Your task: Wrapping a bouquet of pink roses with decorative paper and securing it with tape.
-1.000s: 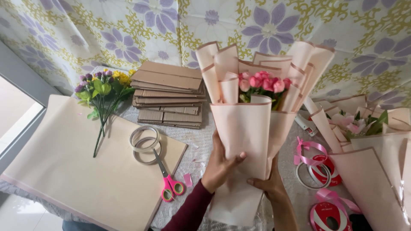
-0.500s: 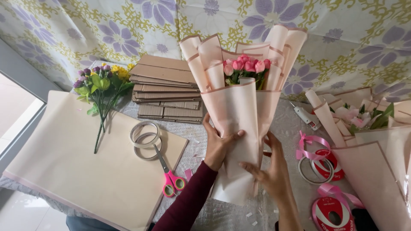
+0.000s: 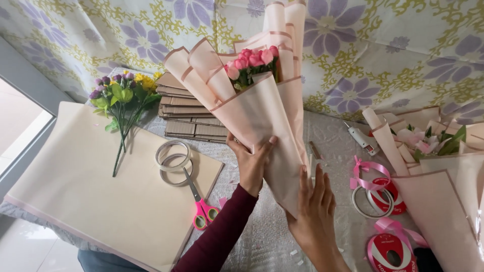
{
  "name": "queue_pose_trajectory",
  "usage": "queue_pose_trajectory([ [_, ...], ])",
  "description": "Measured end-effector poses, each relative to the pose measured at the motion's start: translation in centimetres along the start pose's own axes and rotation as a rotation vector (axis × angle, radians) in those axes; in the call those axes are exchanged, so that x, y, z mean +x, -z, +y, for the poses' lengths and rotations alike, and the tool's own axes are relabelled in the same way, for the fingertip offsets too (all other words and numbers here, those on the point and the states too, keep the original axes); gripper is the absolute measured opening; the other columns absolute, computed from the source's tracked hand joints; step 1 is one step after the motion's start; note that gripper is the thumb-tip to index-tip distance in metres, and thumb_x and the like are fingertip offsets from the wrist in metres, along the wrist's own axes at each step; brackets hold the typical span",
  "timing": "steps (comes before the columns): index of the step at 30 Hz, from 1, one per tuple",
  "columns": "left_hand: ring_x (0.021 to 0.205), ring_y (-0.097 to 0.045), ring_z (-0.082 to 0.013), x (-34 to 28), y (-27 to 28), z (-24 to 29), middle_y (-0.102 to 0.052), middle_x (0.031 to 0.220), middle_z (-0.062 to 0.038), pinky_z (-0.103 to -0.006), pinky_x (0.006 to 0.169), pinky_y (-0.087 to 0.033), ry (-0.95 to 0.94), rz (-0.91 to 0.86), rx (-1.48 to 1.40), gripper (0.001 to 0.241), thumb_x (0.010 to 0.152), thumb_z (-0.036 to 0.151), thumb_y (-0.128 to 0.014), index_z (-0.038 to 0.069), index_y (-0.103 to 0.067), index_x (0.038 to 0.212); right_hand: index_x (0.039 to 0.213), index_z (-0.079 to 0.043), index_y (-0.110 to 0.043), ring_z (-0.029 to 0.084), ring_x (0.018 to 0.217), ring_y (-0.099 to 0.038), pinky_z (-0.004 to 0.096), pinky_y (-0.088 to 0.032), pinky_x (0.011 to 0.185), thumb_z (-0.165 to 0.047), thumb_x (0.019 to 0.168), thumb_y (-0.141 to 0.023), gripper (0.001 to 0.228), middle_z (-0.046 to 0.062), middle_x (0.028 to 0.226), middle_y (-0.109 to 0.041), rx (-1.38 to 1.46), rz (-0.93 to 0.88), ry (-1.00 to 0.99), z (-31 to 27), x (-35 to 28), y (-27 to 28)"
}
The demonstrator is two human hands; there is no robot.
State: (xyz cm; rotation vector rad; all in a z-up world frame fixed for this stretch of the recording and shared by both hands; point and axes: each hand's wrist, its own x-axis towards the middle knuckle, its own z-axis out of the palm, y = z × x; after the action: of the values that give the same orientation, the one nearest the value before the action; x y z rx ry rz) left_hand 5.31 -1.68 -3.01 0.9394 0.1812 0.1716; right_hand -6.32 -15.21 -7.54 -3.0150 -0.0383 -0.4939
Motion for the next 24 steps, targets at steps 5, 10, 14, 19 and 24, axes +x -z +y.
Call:
queue_pose_trajectory([
  [5,0.126,-0.056,-0.0265,-0.1,0.2,-1.1,-0.047,0.140,-0.015,-0.0382,0.104,-0.054,-0.026,0.010,-0.003,0.105,0.062,0.033,-0.086,0.013,-0.017,0.138,0.164,-0.010,0.001,0.050,0.153,-0.011,0.066,-0.027,0.112,-0.054,0.061,-0.085,0.141,0.029,0.168,-0.003,0.005,-0.007,0.013,0.1,-1.0,1.4],
  [10,0.124,-0.056,-0.0230,-1.4,-0.4,-1.5,-0.046,0.136,-0.012,-0.0362,0.100,-0.055,0.008,-0.017,0.026,0.100,0.061,0.035,-0.085,0.014,-0.021,0.136,0.162,-0.002,0.004,0.053,0.155,-0.002,0.070,-0.022,0.115,-0.078,0.066,-0.072,0.143,0.031,0.168,0.004,0.065,0.098,0.022,-1.9,0.0,1.8],
  [14,0.121,-0.056,-0.0257,-1.5,0.1,-1.3,-0.049,0.133,-0.013,-0.0376,0.095,-0.058,0.033,-0.127,0.013,0.099,0.064,0.029,-0.083,0.016,-0.021,0.140,0.164,-0.006,-0.012,0.050,0.156,-0.017,0.063,-0.030,0.117,-0.057,0.071,-0.079,0.126,0.027,0.170,-0.011,-0.031,0.200,0.102,-1.1,0.2,-0.3],
  [19,0.126,-0.049,-0.0255,-1.9,1.0,-2.2,-0.038,0.136,-0.013,-0.0376,0.100,-0.054,-0.147,-0.230,0.146,0.105,0.065,0.039,-0.083,0.011,-0.018,0.143,0.164,-0.004,-0.009,0.055,0.155,-0.015,0.065,-0.030,0.120,-0.063,0.070,-0.081,0.132,0.031,0.168,-0.009,0.105,0.321,0.198,0.0,-0.6,-2.3],
  [24,0.122,-0.052,-0.0226,-2.2,2.1,-2.7,-0.046,0.130,-0.011,-0.0380,0.100,-0.053,-0.222,-0.324,0.116,0.093,0.069,0.029,-0.085,0.014,-0.023,0.137,0.152,-0.020,0.010,0.036,0.154,-0.016,0.051,-0.049,0.107,-0.018,0.075,-0.080,0.118,0.021,0.170,0.009,1.202,0.190,-0.001,0.4,0.2,-2.3],
])
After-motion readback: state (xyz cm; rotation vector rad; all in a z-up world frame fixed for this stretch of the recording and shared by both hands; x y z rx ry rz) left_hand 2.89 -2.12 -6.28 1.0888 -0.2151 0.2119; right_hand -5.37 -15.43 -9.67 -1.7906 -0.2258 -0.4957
